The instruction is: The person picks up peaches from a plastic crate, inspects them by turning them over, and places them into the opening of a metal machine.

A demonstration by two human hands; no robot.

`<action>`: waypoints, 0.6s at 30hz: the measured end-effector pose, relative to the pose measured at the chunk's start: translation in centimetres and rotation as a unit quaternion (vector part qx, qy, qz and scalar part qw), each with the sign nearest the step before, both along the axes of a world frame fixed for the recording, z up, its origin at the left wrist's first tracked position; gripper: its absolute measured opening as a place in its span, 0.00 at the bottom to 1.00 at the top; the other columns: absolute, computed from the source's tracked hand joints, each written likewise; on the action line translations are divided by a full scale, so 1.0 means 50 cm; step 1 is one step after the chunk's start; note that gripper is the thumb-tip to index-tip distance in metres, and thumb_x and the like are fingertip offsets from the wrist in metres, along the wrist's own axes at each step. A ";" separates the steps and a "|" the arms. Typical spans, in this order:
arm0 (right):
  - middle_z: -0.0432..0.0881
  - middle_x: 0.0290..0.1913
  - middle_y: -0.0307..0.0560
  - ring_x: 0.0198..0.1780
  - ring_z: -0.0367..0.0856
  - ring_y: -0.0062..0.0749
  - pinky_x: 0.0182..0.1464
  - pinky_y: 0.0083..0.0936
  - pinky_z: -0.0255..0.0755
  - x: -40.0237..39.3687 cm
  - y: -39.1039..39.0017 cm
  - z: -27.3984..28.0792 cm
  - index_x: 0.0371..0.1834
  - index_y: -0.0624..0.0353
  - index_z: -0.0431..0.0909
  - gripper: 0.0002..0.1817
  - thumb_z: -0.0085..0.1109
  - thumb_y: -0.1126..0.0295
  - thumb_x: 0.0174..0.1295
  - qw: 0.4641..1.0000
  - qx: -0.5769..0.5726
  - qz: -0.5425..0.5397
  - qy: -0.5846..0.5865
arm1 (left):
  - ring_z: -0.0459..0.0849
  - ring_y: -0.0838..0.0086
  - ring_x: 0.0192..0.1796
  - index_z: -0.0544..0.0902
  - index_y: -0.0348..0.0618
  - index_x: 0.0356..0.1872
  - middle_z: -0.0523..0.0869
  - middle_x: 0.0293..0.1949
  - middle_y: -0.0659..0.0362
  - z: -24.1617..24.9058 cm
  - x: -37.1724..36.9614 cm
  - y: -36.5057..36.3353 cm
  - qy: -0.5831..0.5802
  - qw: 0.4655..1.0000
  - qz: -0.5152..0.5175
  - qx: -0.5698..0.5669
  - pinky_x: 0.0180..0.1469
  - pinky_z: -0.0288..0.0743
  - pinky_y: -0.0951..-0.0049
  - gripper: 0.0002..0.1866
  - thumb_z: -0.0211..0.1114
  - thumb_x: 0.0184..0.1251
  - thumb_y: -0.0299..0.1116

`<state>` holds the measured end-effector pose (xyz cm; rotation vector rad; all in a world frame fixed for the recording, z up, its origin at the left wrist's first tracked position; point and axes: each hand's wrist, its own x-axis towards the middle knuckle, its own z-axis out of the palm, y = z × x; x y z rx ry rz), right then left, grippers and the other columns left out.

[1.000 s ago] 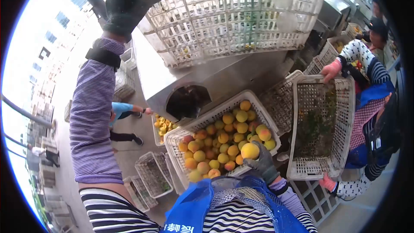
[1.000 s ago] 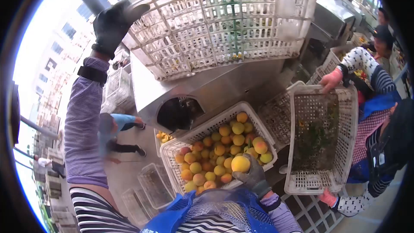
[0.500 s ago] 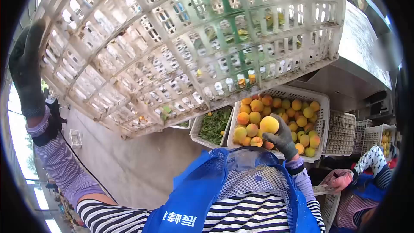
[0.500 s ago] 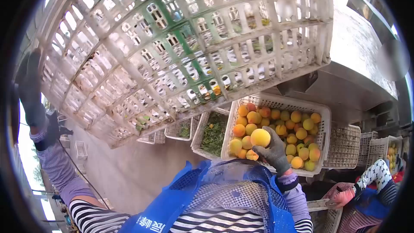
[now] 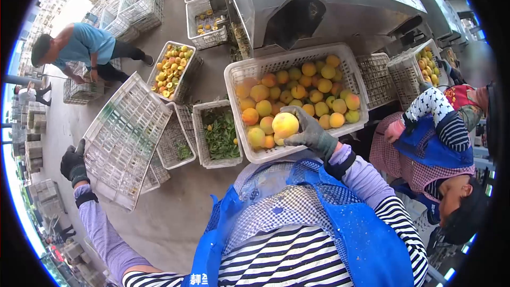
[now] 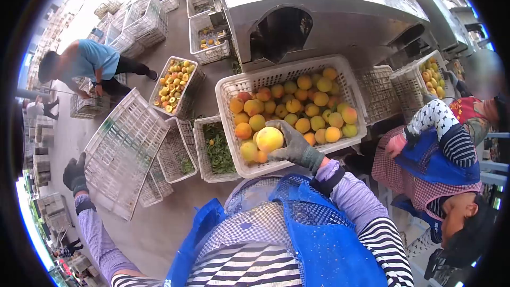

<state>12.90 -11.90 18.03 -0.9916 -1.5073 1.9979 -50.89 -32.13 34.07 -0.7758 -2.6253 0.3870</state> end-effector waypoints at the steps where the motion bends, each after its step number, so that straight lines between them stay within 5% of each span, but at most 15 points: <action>1: 0.74 0.59 0.41 0.61 0.74 0.26 0.63 0.26 0.73 0.001 0.001 0.003 0.68 0.57 0.65 0.46 0.80 0.72 0.43 1.000 -0.001 -0.009 0.011 | 0.87 0.49 0.40 0.85 0.49 0.30 0.89 0.34 0.48 -0.047 -0.010 0.007 -0.022 0.999 0.011 -0.020 0.41 0.77 0.52 0.32 0.59 0.59 0.72; 4: 0.74 0.60 0.41 0.62 0.75 0.27 0.64 0.28 0.73 -0.011 0.000 0.047 0.68 0.57 0.65 0.47 0.82 0.73 0.43 0.998 -0.035 -0.042 0.040 | 0.87 0.49 0.45 0.86 0.51 0.42 0.89 0.40 0.48 -0.252 -0.095 -0.032 -0.077 0.997 0.001 -0.012 0.46 0.78 0.51 0.30 0.59 0.62 0.68; 7: 0.74 0.62 0.42 0.63 0.74 0.28 0.66 0.29 0.71 -0.017 -0.001 0.053 0.69 0.57 0.65 0.48 0.83 0.74 0.42 0.995 -0.036 -0.065 0.064 | 0.86 0.49 0.42 0.85 0.47 0.41 0.89 0.39 0.47 -0.447 -0.057 0.003 -0.167 0.970 -0.006 0.175 0.47 0.77 0.52 0.20 0.62 0.64 0.53; 8: 0.74 0.62 0.42 0.64 0.74 0.28 0.67 0.29 0.71 -0.016 -0.004 0.054 0.69 0.57 0.65 0.48 0.83 0.74 0.42 0.995 -0.020 -0.072 0.060 | 0.86 0.59 0.38 0.84 0.44 0.39 0.88 0.35 0.50 -0.489 0.003 0.039 -0.261 0.931 -0.073 0.243 0.44 0.78 0.59 0.13 0.64 0.65 0.43; 9: 0.74 0.63 0.42 0.64 0.73 0.28 0.68 0.29 0.70 -0.018 -0.001 0.057 0.69 0.58 0.65 0.48 0.83 0.75 0.42 0.995 -0.003 -0.078 0.057 | 0.84 0.71 0.36 0.85 0.42 0.42 0.87 0.34 0.57 -0.458 0.143 0.089 -0.350 0.853 -0.248 0.298 0.42 0.78 0.67 0.08 0.64 0.68 0.33; 10: 0.74 0.63 0.42 0.65 0.73 0.28 0.68 0.30 0.69 -0.022 0.003 0.061 0.69 0.58 0.65 0.48 0.83 0.76 0.41 0.995 0.014 -0.083 0.056 | 0.84 0.75 0.40 0.84 0.40 0.47 0.87 0.38 0.60 -0.432 0.269 0.143 -0.558 0.744 -0.177 0.321 0.45 0.79 0.72 0.08 0.62 0.72 0.31; 11: 0.74 0.63 0.43 0.65 0.73 0.29 0.69 0.30 0.69 -0.028 0.006 0.072 0.69 0.58 0.64 0.48 0.82 0.75 0.42 0.993 0.004 -0.085 0.078 | 0.84 0.76 0.44 0.83 0.37 0.52 0.87 0.41 0.60 -0.379 0.407 0.190 -0.695 0.615 -0.204 0.310 0.51 0.79 0.73 0.12 0.59 0.77 0.33; 14: 0.73 0.63 0.43 0.65 0.73 0.30 0.69 0.30 0.67 -0.038 0.009 0.105 0.70 0.58 0.64 0.45 0.79 0.71 0.48 0.989 -0.029 -0.077 0.127 | 0.77 0.67 0.64 0.65 0.37 0.74 0.79 0.63 0.49 -0.295 0.692 0.252 -0.855 0.405 -0.241 0.216 0.65 0.72 0.66 0.28 0.51 0.82 0.44; 16: 0.73 0.63 0.44 0.65 0.72 0.32 0.70 0.30 0.66 -0.031 0.016 0.106 0.70 0.59 0.65 0.41 0.76 0.65 0.55 0.988 -0.049 -0.060 0.136 | 0.71 0.64 0.71 0.61 0.35 0.76 0.72 0.69 0.48 -0.278 0.808 0.282 -0.869 0.321 -0.239 0.291 0.71 0.66 0.64 0.31 0.48 0.83 0.46; 18: 0.73 0.63 0.46 0.65 0.72 0.33 0.70 0.30 0.64 -0.012 0.034 0.081 0.70 0.61 0.66 0.37 0.70 0.58 0.61 0.996 -0.003 -0.023 0.090 | 0.69 0.63 0.73 0.62 0.34 0.75 0.70 0.71 0.48 -0.269 0.846 0.315 -0.830 0.342 -0.327 0.296 0.73 0.63 0.63 0.30 0.47 0.83 0.47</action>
